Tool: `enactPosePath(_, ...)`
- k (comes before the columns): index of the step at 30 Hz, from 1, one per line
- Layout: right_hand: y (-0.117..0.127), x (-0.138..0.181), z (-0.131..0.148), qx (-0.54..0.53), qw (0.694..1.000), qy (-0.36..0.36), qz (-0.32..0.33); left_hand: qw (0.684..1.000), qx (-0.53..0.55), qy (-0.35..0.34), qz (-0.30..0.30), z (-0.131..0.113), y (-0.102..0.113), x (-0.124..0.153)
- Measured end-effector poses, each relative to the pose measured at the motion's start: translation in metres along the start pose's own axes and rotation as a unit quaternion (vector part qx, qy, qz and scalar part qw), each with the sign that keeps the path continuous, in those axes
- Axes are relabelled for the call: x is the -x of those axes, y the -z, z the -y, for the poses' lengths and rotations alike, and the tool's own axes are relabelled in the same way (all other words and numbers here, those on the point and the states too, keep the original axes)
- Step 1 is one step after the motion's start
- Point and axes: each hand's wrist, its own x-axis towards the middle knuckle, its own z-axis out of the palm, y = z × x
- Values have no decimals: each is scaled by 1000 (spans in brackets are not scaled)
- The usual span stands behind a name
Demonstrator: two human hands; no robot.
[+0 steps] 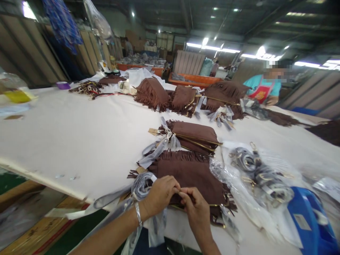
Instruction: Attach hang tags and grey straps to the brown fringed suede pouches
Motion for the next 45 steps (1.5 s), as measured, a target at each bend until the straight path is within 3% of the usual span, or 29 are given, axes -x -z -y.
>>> enactPosePath(5, 1, -1, 1, -4, 1000, -9, 12, 1000, -20, -14, 6, 0, -1, 0)
enactPosePath(13, 6, -8, 1, -86, 989, -102, 60, 997, -48, -46, 33, 3, -4, -3)
enactPosePath(24, 4, -10, -3, -113, 984, -116, 71, 999, -24, -17, 45, -1, 1, -5)
enactPosePath(32, 13, -28, -10, -215, 941, -198, 168, 993, -67, -59, 75, -1, 0, -8)
enactPosePath(45, 10, -34, -47, -250, 916, -212, 233, 993, -73, -71, 59, 11, -27, -15)
